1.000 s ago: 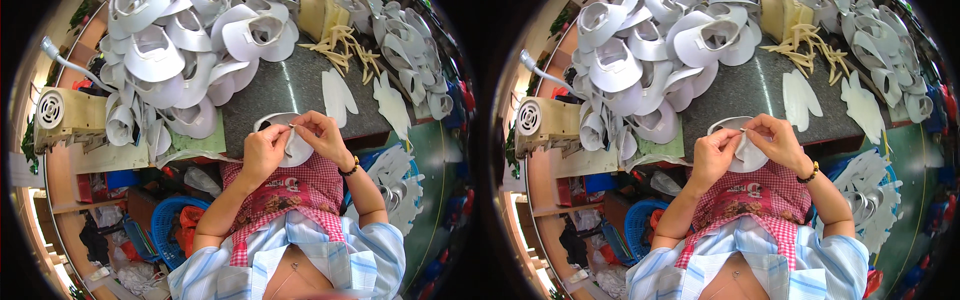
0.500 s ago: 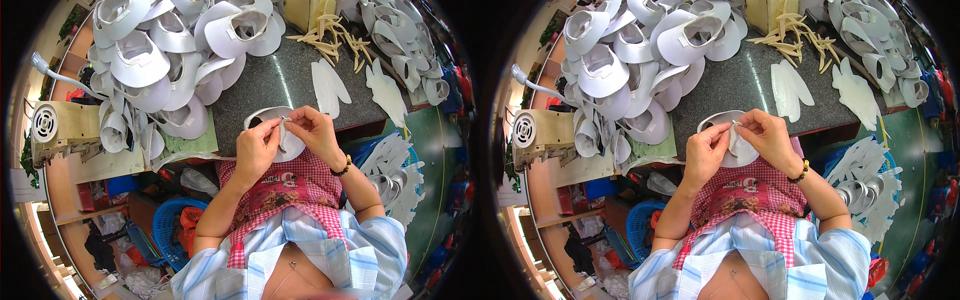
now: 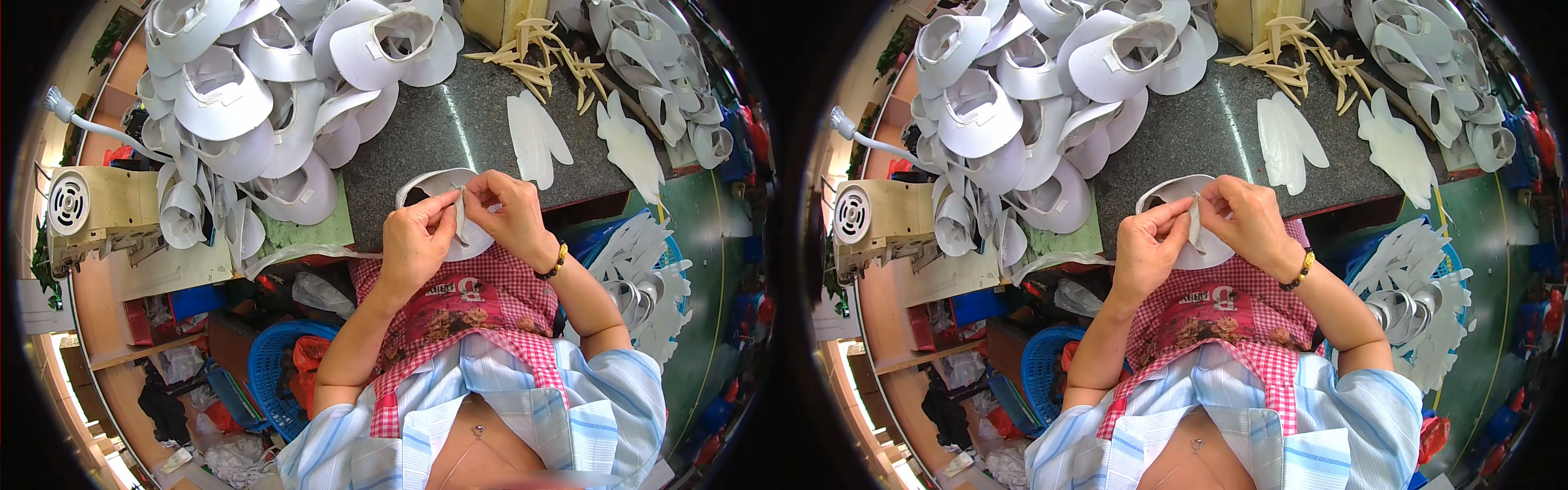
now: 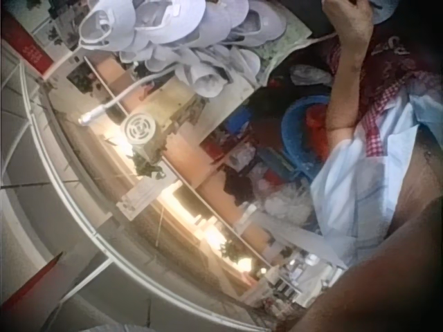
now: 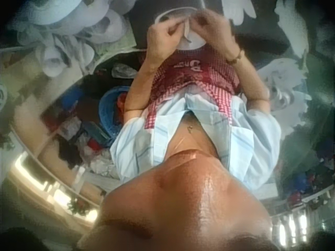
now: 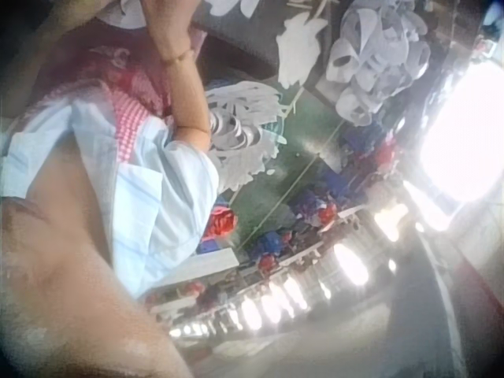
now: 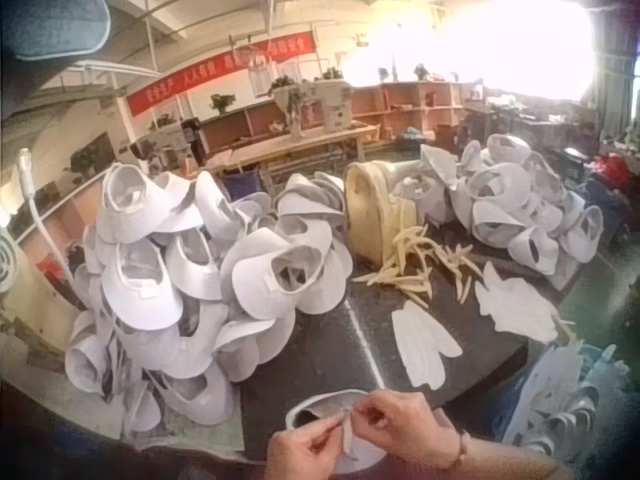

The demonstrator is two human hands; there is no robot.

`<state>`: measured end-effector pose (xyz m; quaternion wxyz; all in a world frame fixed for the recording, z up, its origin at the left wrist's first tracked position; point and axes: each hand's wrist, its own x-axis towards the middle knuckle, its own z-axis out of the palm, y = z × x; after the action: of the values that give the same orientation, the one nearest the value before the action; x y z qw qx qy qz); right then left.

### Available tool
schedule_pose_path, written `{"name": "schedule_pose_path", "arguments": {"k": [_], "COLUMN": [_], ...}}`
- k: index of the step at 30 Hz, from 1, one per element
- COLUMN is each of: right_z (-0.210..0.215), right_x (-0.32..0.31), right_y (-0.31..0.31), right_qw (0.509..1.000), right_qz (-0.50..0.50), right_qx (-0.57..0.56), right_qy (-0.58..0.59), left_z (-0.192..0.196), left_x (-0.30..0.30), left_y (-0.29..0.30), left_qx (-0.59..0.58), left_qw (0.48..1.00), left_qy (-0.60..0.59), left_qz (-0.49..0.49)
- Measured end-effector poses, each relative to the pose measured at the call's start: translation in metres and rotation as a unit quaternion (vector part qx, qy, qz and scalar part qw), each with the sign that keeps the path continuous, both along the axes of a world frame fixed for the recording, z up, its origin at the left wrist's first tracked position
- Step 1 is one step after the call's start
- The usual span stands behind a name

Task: The person is seen attaching components to the white upper part of a shoe, possibly in a factory setting.

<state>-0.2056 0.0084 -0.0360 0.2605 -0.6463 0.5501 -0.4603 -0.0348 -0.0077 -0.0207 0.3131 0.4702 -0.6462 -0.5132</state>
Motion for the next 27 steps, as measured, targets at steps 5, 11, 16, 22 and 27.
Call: {"name": "schedule_pose_path", "arguments": {"k": [5, 11, 16, 22, 27], "right_z": [-0.003, 0.020, 0.050, 0.092, 0.085], "right_x": [-0.017, -0.042, -0.035, 0.019, 0.057], "right_y": [-0.014, -0.035, -0.049, -0.117, -0.171], "right_qw": [0.986, 0.956, 0.992, 0.979, 0.917], "right_qz": [-0.003, 0.051, 0.085, 0.178, 0.197], "right_qx": [0.085, 0.120, 0.048, -0.082, -0.274], "right_qy": [-0.146, -0.263, -0.084, 0.048, 0.214], "left_z": [0.006, 0.005, 0.023, 0.029, -0.008], "left_x": [-0.004, 0.001, 0.032, 0.065, 0.045], "left_y": [-0.001, -0.015, -0.057, -0.108, -0.105], "left_qx": [-0.030, -0.186, 0.177, 0.347, 0.225], "left_qw": [0.999, 0.981, 0.899, 0.806, 0.788], "left_qy": [-0.026, 0.049, 0.375, 0.450, 0.540], "left_qz": [0.008, 0.011, 0.139, 0.168, 0.195]}}
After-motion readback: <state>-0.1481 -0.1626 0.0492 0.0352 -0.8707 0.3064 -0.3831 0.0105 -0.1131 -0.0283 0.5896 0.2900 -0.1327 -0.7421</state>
